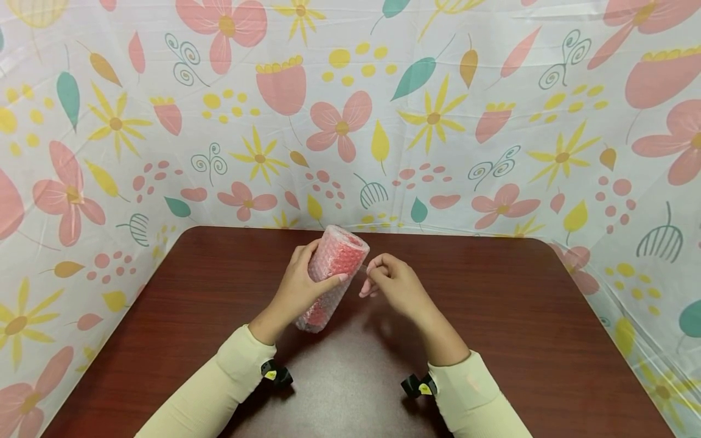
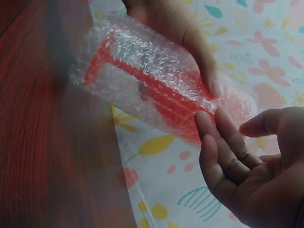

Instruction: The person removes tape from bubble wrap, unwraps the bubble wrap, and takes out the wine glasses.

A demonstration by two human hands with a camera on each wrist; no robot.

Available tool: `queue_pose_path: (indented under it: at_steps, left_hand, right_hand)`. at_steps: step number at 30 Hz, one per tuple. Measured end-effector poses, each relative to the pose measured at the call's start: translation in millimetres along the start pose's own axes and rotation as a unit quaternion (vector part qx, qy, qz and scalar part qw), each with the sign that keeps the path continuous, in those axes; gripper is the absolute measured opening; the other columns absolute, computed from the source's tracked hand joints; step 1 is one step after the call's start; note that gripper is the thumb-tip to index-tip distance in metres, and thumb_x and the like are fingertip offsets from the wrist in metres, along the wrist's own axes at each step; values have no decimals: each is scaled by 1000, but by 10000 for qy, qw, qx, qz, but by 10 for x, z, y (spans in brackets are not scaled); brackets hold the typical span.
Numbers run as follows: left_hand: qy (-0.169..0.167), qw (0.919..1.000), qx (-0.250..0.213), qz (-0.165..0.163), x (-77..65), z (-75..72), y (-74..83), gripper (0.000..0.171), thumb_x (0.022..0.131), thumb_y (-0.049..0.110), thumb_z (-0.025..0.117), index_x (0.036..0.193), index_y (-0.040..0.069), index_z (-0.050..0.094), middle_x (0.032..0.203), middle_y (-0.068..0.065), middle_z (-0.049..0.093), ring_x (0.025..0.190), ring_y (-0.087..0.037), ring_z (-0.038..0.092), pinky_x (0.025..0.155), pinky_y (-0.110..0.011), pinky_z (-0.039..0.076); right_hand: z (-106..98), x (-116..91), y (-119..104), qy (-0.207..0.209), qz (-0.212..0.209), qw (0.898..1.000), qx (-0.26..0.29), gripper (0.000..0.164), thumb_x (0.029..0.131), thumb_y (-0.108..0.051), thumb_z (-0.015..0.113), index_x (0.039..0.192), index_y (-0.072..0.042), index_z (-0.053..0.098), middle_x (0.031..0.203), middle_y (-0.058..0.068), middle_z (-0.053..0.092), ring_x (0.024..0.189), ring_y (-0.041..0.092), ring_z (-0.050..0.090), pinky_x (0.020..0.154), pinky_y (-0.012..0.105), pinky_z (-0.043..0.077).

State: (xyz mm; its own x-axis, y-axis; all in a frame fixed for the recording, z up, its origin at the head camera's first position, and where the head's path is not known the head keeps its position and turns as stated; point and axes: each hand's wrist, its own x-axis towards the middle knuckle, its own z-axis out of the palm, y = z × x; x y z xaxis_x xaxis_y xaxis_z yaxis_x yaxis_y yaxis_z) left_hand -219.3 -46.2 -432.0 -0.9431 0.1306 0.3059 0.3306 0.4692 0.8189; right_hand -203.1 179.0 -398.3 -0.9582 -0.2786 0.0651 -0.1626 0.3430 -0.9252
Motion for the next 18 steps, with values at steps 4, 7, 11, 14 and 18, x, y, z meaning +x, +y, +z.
queue_pose_path:
  at_steps: [4,7,11,14,18]
  left_hand:
    - [-29,10000,-31,3,6,-1,-5,87,77,47,85,149,22,43,129,-7,47,110,-23,56,95,-45,52]
    - [-62,10000,-64,-16,6,-5,0,87,77,48,85,149,23,43,130,-6,47,110,-23,56,95,-45,52]
    - [-128,9999,-29,-58,6,-7,13,88,78,47,85,150,23,41,133,-7,47,112,-24,56,96,-46,52]
    - [-182,9998,41,-74,-2,-9,26,89,78,46,85,151,22,39,136,-7,48,115,-24,56,97,-46,51]
    - [-214,9997,130,-74,-10,-7,33,91,79,47,84,152,21,38,139,-8,48,117,-25,55,99,-46,50]
  right_hand:
    - [-5,5,3,56,0,10000,-71,19,103,-17,58,102,2,56,75,15,72,74,21,75,74,40,61]
    - [-6,5,2,69,8,10000,-3,23,103,-18,58,104,4,56,76,16,72,76,23,75,76,41,61]
    - [-3,-2,2,-52,-7,9999,105,26,104,-17,56,109,8,54,82,18,73,80,25,75,77,40,61]
    - [10,0,6,-185,-53,9996,187,24,105,-13,52,112,10,52,87,20,74,82,24,75,77,37,61]
    - [23,2,14,-391,-198,9985,328,22,107,-10,46,114,11,51,93,25,73,83,22,74,77,34,61]
